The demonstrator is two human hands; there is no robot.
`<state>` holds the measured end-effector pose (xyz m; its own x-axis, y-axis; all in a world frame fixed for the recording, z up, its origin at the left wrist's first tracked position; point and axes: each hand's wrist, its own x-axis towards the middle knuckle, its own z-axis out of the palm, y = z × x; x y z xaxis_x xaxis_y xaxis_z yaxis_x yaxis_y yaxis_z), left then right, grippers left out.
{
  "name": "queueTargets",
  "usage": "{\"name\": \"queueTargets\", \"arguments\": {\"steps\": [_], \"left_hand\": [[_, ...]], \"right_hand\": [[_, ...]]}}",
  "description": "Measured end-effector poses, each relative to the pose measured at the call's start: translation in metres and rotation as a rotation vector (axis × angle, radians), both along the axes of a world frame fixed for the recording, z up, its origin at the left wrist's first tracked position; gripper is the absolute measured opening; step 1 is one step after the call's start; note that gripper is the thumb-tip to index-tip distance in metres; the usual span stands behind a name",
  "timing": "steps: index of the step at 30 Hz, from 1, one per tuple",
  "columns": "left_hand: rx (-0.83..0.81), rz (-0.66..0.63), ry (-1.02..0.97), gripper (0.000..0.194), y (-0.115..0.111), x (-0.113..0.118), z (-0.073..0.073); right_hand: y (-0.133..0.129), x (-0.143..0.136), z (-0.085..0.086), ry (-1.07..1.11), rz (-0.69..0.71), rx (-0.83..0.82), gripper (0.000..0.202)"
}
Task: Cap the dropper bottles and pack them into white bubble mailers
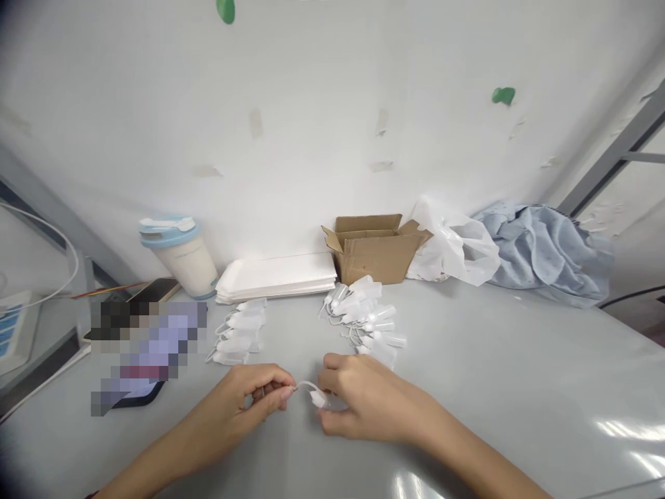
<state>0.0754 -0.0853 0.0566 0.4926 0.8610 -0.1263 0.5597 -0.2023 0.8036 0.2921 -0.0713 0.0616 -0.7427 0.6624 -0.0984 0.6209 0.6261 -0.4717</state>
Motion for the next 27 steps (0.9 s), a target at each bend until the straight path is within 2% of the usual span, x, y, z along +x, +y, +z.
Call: {"name": "queueTargets", "arguments": {"steps": [6,11,19,27], "left_hand": [[-0.170,0.013,-0.118,0.025,-0.0014,0.0001,0.0015],[-0.298,0.022,-0.230,0.024,-0.0009,-0.0023,0.0012],[-0.314,0.018,-0.296,0.026,0.0013,-0.0032,-0.0033],[-0.323,0.013,-0.316,0.025,0.0028,-0.0024,-0.0072]], "right_hand": [[-0.0036,-0.0046,0.0006,0.082,0.039,-0.051,0.013],[-0.0046,-0.0069,0.0042,0.059,0.005,-0.060,0.017],[-0.0064,-0.0070,0.0074,0.043,0.019,-0.089,0.012],[-0.0063,-0.0070,0.0075,0.037,0.037,-0.109,0.018]]}}
